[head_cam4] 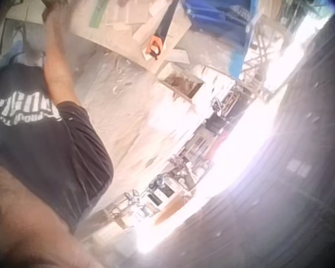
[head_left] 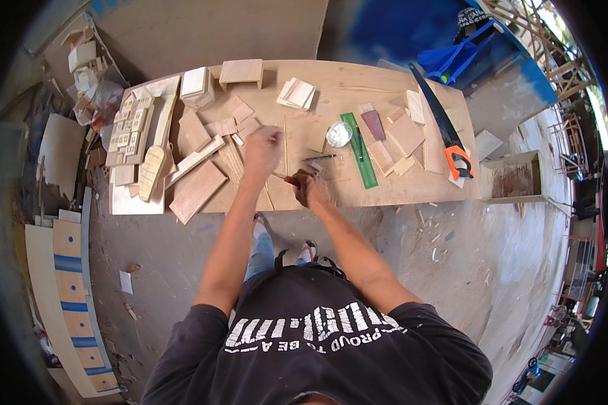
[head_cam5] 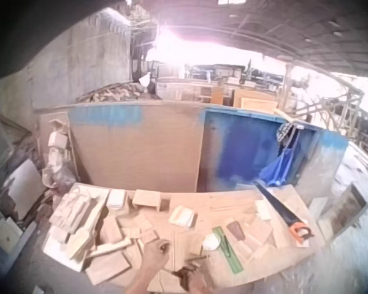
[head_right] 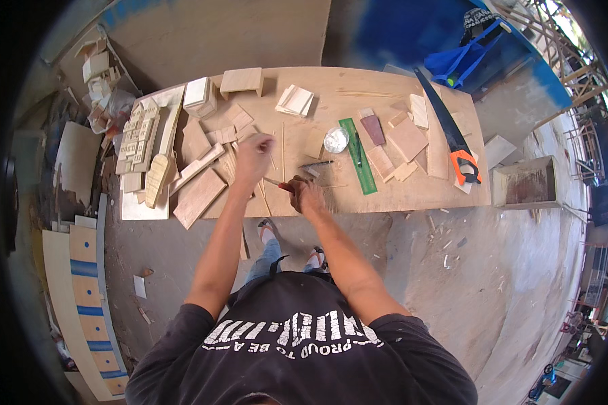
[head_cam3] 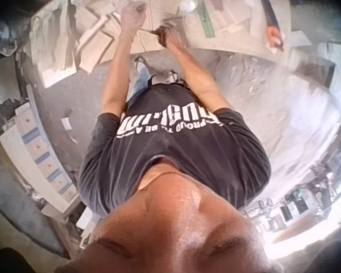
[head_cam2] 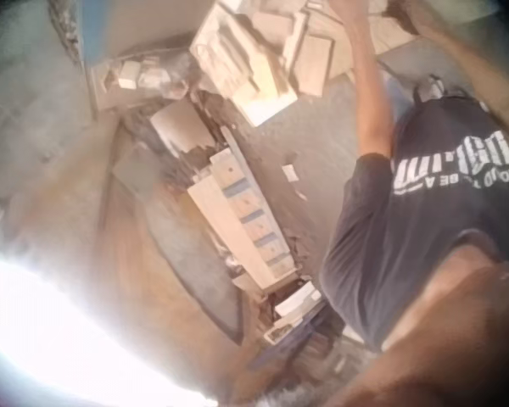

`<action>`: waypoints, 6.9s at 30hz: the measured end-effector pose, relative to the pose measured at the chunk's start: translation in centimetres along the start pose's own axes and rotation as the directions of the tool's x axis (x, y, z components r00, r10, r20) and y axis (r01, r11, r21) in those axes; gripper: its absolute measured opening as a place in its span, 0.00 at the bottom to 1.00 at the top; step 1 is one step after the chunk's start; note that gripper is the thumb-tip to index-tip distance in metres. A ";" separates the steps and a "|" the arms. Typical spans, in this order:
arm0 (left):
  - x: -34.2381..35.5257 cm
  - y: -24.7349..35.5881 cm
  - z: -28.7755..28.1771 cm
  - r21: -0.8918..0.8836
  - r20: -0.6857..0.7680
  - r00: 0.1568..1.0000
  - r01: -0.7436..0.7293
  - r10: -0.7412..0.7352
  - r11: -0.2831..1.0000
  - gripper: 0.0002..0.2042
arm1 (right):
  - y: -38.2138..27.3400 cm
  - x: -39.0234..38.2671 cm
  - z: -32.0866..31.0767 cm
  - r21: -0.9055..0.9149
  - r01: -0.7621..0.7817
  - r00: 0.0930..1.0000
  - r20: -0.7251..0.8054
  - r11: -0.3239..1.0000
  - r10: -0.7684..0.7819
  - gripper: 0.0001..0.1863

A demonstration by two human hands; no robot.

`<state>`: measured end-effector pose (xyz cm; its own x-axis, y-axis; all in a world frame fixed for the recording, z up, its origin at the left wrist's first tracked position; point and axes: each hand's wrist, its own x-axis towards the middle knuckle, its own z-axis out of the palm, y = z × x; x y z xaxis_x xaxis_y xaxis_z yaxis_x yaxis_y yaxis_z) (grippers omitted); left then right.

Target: The person shaves a thin wooden stick using a utility knife while holding it against a wooden workbench, frequently rotating the stick.

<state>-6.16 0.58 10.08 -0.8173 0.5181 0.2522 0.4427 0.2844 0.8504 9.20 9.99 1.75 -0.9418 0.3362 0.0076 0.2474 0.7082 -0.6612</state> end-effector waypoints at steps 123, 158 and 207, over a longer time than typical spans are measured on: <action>-16.4 -6.8 3.5 0.634 0.274 0.948 -0.306 0.163 0.711 0.28 | -2.5 -6.8 5.5 0.278 -0.581 0.809 0.091 0.765 0.581 0.31; -15.0 -8.0 1.9 0.561 0.410 0.888 -0.427 0.210 0.709 0.26 | -6.3 -5.5 6.7 0.125 -0.721 0.676 -0.088 0.682 0.731 0.38; -16.1 -8.9 0.2 0.439 0.594 0.712 -0.677 0.375 0.590 0.15 | -5.7 -8.2 8.4 0.121 -0.720 0.668 -0.146 0.683 0.730 0.38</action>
<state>3.12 -10.17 -1.68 -0.1966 0.9544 0.2245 0.9769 0.1711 0.1282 13.55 -2.03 -0.86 -0.4147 0.8322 -0.3680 0.8198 0.1662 -0.5480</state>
